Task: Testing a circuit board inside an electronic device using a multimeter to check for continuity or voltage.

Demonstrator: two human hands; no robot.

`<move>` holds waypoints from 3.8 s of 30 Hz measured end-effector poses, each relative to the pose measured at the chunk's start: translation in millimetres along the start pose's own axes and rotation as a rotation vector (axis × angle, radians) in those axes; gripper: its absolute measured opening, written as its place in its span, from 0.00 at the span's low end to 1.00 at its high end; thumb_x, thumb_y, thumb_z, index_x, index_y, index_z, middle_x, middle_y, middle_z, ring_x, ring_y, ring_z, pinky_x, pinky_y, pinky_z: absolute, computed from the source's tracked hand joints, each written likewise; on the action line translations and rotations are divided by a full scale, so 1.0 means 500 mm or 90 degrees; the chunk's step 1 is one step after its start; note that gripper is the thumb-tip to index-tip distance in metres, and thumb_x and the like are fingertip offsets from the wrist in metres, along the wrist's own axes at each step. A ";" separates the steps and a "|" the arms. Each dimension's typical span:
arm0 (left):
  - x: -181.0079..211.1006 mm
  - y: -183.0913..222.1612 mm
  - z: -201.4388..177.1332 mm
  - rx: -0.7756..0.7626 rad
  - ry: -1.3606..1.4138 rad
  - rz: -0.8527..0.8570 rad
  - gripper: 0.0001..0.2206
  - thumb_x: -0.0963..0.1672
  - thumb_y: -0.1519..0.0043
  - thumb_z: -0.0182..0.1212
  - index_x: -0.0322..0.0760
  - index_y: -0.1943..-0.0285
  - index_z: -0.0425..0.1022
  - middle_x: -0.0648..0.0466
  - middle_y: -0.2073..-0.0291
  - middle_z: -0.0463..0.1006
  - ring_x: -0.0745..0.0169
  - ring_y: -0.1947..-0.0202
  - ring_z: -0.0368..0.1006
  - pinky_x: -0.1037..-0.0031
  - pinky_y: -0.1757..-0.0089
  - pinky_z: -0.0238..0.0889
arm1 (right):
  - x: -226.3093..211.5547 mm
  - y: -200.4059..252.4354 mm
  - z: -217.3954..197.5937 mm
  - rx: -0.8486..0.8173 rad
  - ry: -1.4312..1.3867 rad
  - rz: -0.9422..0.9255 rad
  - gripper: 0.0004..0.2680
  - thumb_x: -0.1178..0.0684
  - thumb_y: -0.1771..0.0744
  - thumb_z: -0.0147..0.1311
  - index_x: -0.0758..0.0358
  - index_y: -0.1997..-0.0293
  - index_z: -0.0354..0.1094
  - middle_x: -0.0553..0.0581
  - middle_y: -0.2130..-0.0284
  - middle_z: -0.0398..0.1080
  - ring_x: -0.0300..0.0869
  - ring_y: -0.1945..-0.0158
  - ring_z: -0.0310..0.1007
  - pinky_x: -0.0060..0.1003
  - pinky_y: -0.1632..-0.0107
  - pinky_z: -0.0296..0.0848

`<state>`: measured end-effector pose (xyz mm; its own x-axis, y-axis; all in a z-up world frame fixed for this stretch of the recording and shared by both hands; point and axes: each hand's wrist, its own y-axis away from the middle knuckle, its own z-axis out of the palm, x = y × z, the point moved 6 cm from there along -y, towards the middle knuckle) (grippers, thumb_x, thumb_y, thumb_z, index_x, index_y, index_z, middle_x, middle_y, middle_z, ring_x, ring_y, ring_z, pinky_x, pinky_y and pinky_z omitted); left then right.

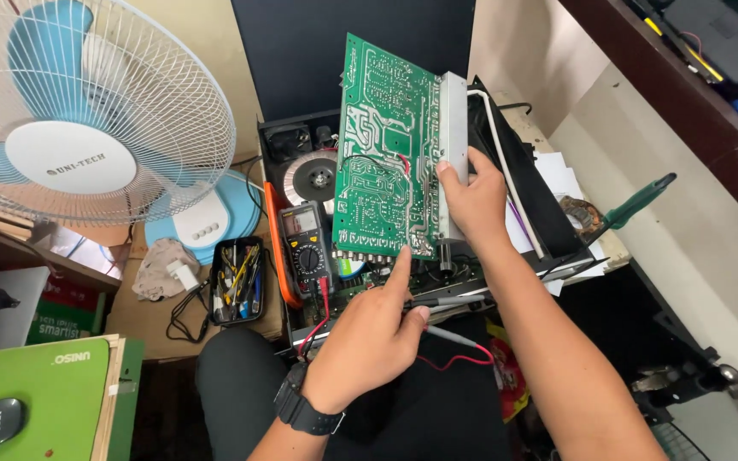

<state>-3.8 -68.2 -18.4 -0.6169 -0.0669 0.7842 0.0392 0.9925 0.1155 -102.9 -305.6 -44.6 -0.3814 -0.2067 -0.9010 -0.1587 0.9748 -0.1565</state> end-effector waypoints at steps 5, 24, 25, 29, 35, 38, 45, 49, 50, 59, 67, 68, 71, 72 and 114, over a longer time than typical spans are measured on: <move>-0.008 -0.002 0.007 0.037 0.005 0.047 0.35 0.44 0.25 0.54 0.31 0.08 0.47 0.43 0.74 0.75 0.39 0.72 0.72 0.52 0.67 0.56 | 0.016 -0.011 -0.001 0.018 0.019 -0.008 0.16 0.42 0.30 0.60 0.55 0.37 0.81 0.49 0.65 0.85 0.33 0.69 0.77 0.34 0.61 0.74; -0.098 0.094 -0.067 0.044 0.313 0.019 0.15 0.48 0.25 0.61 0.43 0.35 0.88 0.61 0.64 0.83 0.72 0.69 0.68 0.74 0.62 0.64 | 0.093 -0.055 0.057 -0.045 0.203 0.065 0.30 0.31 0.35 0.64 0.53 0.25 0.76 0.52 0.64 0.86 0.46 0.55 0.86 0.47 0.51 0.78; -0.097 0.099 -0.068 0.046 0.315 0.018 0.15 0.48 0.25 0.61 0.43 0.35 0.88 0.61 0.64 0.83 0.72 0.69 0.68 0.74 0.62 0.64 | 0.090 -0.055 0.058 -0.047 0.205 0.064 0.30 0.31 0.35 0.64 0.53 0.25 0.76 0.52 0.64 0.86 0.46 0.55 0.86 0.47 0.51 0.78; -0.106 0.105 -0.057 0.060 0.339 0.001 0.19 0.46 0.34 0.76 0.44 0.33 0.88 0.61 0.54 0.84 0.73 0.66 0.71 0.76 0.62 0.68 | 0.099 -0.061 0.061 -0.069 0.226 0.082 0.31 0.31 0.34 0.62 0.58 0.22 0.72 0.58 0.40 0.82 0.54 0.39 0.82 0.52 0.39 0.77; -0.092 0.103 -0.069 0.194 0.235 0.091 0.12 0.42 0.34 0.74 0.45 0.42 0.90 0.61 0.56 0.86 0.72 0.79 0.59 0.76 0.73 0.56 | 0.090 -0.059 0.060 -0.095 0.262 0.086 0.30 0.32 0.31 0.57 0.60 0.22 0.67 0.62 0.36 0.80 0.57 0.38 0.81 0.53 0.41 0.76; -0.085 0.104 -0.069 0.224 0.208 0.161 0.12 0.41 0.31 0.71 0.42 0.40 0.88 0.58 0.59 0.81 0.68 0.75 0.64 0.73 0.70 0.61 | 0.065 -0.037 0.053 -0.120 0.256 0.121 0.29 0.31 0.31 0.56 0.55 0.22 0.65 0.59 0.36 0.79 0.55 0.39 0.81 0.52 0.42 0.76; -0.063 0.081 -0.060 0.238 0.181 0.239 0.08 0.41 0.23 0.61 0.35 0.41 0.84 0.53 0.61 0.76 0.59 0.65 0.71 0.68 0.61 0.63 | 0.063 -0.027 0.051 -0.171 0.271 0.144 0.35 0.26 0.29 0.47 0.56 0.13 0.54 0.65 0.26 0.70 0.62 0.26 0.70 0.58 0.32 0.71; -0.064 0.065 -0.061 0.293 0.240 0.230 0.08 0.43 0.25 0.64 0.36 0.47 0.88 0.46 0.70 0.81 0.46 0.70 0.81 0.62 0.65 0.74 | 0.013 0.026 0.021 -0.123 0.283 -0.015 0.31 0.33 0.23 0.51 0.71 0.15 0.55 0.88 0.32 0.71 0.76 0.26 0.70 0.72 0.25 0.68; -0.066 0.061 -0.061 0.293 0.252 0.221 0.09 0.43 0.24 0.62 0.36 0.47 0.88 0.47 0.70 0.81 0.44 0.68 0.81 0.62 0.64 0.74 | -0.038 0.051 0.005 -0.088 0.225 -0.219 0.24 0.50 0.27 0.55 0.77 0.22 0.63 0.87 0.41 0.74 0.78 0.35 0.73 0.69 0.34 0.74; -0.034 0.021 -0.051 0.282 0.300 0.236 0.12 0.46 0.19 0.53 0.38 0.43 0.82 0.42 0.67 0.78 0.39 0.63 0.77 0.56 0.57 0.73 | -0.048 0.274 -0.031 -0.387 -0.286 -0.307 0.11 0.62 0.33 0.72 0.71 0.45 0.86 0.70 0.52 0.82 0.52 0.55 0.86 0.47 0.52 0.88; -0.056 0.027 -0.061 0.447 -0.028 0.285 0.19 0.52 0.17 0.45 0.43 0.32 0.80 0.47 0.58 0.64 0.30 0.58 0.69 0.50 0.51 0.68 | 0.023 0.175 -0.055 -0.155 -0.329 -0.136 0.10 0.56 0.23 0.52 0.78 0.44 0.74 0.77 0.54 0.81 0.60 0.56 0.88 0.59 0.50 0.91; -0.069 0.022 -0.058 0.450 -0.025 0.272 0.16 0.49 0.19 0.49 0.39 0.35 0.80 0.45 0.60 0.69 0.28 0.59 0.73 0.51 0.54 0.72 | 0.022 0.158 -0.050 -0.151 -0.337 -0.117 0.09 0.58 0.24 0.53 0.79 0.45 0.73 0.79 0.55 0.81 0.61 0.56 0.88 0.60 0.50 0.91; -0.079 0.018 -0.062 0.482 -0.014 0.258 0.12 0.45 0.21 0.57 0.35 0.38 0.82 0.44 0.62 0.78 0.31 0.61 0.80 0.54 0.58 0.76 | 0.028 0.118 -0.031 -0.175 -0.319 -0.111 0.06 0.62 0.26 0.59 0.80 0.48 0.74 0.78 0.55 0.82 0.59 0.56 0.88 0.59 0.49 0.91; -0.079 0.020 -0.068 0.514 -0.005 0.259 0.10 0.43 0.23 0.60 0.34 0.38 0.84 0.45 0.61 0.81 0.35 0.61 0.83 0.56 0.58 0.78 | 0.030 0.107 -0.022 -0.203 -0.292 -0.125 0.06 0.64 0.28 0.64 0.79 0.48 0.76 0.76 0.55 0.83 0.56 0.55 0.89 0.55 0.50 0.91; -0.048 -0.046 -0.022 0.521 -0.252 0.184 0.03 0.42 0.23 0.64 0.37 0.47 0.80 0.49 0.53 0.83 0.40 0.42 0.77 0.44 0.35 0.60 | 0.036 0.117 -0.015 -0.148 -0.055 -0.034 0.04 0.59 0.29 0.68 0.65 0.51 0.84 0.57 0.53 0.86 0.40 0.49 0.84 0.33 0.48 0.80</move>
<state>18.8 -90.7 -33.3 -0.8969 0.0826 0.4344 -0.2372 0.7392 -0.6303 -125.8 -252.9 -66.8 -0.2884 -0.2398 -0.9270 -0.3859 0.9152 -0.1166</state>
